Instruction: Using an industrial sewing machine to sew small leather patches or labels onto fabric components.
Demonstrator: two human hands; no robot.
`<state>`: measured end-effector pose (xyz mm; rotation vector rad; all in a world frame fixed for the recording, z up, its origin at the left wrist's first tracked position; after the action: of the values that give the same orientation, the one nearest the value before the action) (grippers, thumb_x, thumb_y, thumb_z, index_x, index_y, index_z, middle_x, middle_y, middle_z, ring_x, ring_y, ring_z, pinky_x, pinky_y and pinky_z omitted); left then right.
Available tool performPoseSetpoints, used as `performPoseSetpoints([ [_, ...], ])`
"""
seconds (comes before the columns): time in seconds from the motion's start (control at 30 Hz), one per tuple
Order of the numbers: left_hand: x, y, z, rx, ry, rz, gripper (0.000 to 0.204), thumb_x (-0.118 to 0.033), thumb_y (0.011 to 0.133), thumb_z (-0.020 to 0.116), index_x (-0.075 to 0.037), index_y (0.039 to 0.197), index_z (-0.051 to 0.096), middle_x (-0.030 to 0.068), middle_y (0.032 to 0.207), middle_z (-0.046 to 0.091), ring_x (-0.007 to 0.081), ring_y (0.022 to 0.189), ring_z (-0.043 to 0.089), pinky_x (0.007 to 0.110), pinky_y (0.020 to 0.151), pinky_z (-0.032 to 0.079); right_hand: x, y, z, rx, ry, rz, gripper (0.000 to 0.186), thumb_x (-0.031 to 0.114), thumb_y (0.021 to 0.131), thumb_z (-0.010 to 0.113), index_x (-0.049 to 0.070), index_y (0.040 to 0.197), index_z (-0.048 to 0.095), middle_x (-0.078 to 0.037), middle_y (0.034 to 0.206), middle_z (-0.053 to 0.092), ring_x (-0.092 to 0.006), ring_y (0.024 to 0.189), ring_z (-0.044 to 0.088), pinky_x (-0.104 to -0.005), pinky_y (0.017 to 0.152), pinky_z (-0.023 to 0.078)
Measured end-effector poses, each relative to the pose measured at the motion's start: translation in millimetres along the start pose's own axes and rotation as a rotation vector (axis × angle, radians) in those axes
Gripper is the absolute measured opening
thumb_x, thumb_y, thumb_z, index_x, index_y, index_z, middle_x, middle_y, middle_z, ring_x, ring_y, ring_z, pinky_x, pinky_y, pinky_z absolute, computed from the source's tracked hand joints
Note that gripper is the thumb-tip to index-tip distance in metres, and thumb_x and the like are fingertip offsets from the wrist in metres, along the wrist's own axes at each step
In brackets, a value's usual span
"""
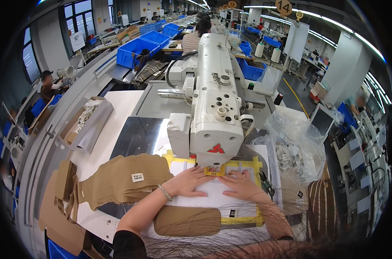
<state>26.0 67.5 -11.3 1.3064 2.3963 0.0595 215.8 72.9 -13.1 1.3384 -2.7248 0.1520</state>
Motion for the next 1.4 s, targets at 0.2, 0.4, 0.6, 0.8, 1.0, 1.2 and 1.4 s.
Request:
performPoseSetpoints([
  [0.2,-2.6,-0.4,-3.0,-0.074,0.021,0.045,0.071,-0.051,0.089,0.057,-0.008,0.143,0.040,0.0188,0.135,0.050,0.0364,0.130,0.043,0.050,0.114,0.025,3.0,-0.4,0.4,-0.015,-0.030,-0.006,0.061,0.049,0.093,0.051,0.016,0.144,0.041,-0.003,0.142,0.049,-0.0279,0.125,0.044,-0.0501,0.093,0.030],
  [0.4,-0.3,0.3,0.2,-0.010,0.023,0.013,0.071,-0.051,0.088,0.058,-0.006,0.142,0.041,0.0192,0.135,0.050,0.0367,0.131,0.042,0.049,0.115,0.025,1.9,-0.9,4.5,-0.076,-0.051,-0.021,0.061,0.048,0.093,0.052,0.015,0.143,0.042,-0.003,0.141,0.049,-0.0267,0.124,0.045,-0.0497,0.092,0.031],
  [0.6,-2.4,1.7,-3.7,0.004,0.025,-0.030,0.071,-0.053,0.087,0.059,-0.009,0.140,0.045,0.0170,0.136,0.050,0.0328,0.128,0.044,0.047,0.111,0.027,8.5,0.1,-5.2,-0.053,-0.072,0.004,0.059,0.046,0.091,0.055,0.014,0.141,0.045,-0.001,0.137,0.052,-0.0229,0.117,0.047,-0.0477,0.089,0.033],
  [0.8,3.1,-0.8,0.8,-0.026,0.138,-0.095,0.071,-0.063,0.086,0.051,-0.022,0.143,0.044,0.0129,0.137,0.049,0.0294,0.134,0.038,0.061,0.112,0.011,10.7,0.4,-11.3,-0.052,-0.044,0.020,0.058,0.042,0.090,0.057,0.014,0.140,0.045,0.000,0.136,0.053,-0.0211,0.115,0.047,-0.0461,0.089,0.033],
  [1.0,5.1,-1.8,3.3,-0.036,0.143,-0.093,0.070,-0.062,0.086,0.052,-0.023,0.143,0.044,0.0107,0.138,0.049,0.0280,0.135,0.037,0.059,0.113,0.011,11.7,0.9,-7.8,-0.054,-0.053,0.019,0.059,0.042,0.089,0.058,0.015,0.140,0.045,0.001,0.136,0.052,-0.0208,0.116,0.047,-0.0463,0.089,0.034],
  [1.2,4.9,-1.0,2.4,-0.037,0.098,-0.083,0.070,-0.062,0.086,0.052,-0.023,0.144,0.044,0.0101,0.137,0.050,0.0277,0.135,0.037,0.059,0.113,0.011,10.2,-0.2,-5.4,-0.111,-0.076,0.009,0.060,0.049,0.089,0.056,0.015,0.137,0.047,-0.001,0.135,0.052,-0.0216,0.121,0.045,-0.0497,0.091,0.035],
  [1.4,7.0,0.5,3.4,0.000,0.117,-0.107,0.070,-0.062,0.086,0.052,-0.024,0.144,0.044,0.0108,0.136,0.050,0.0285,0.136,0.036,0.059,0.113,0.011,2.8,5.4,-9.7,-0.108,-0.081,0.003,0.057,0.054,0.089,0.055,0.016,0.132,0.052,-0.003,0.131,0.054,-0.0231,0.128,0.042,-0.0548,0.094,0.035],
])
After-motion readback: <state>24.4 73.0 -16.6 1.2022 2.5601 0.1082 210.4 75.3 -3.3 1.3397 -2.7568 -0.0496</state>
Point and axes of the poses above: each hand's wrist, its own y-axis towards the middle knuckle, its own z-axis out of the palm, x = y × z, the point moved 6 cm from there along y, towards the middle knuckle
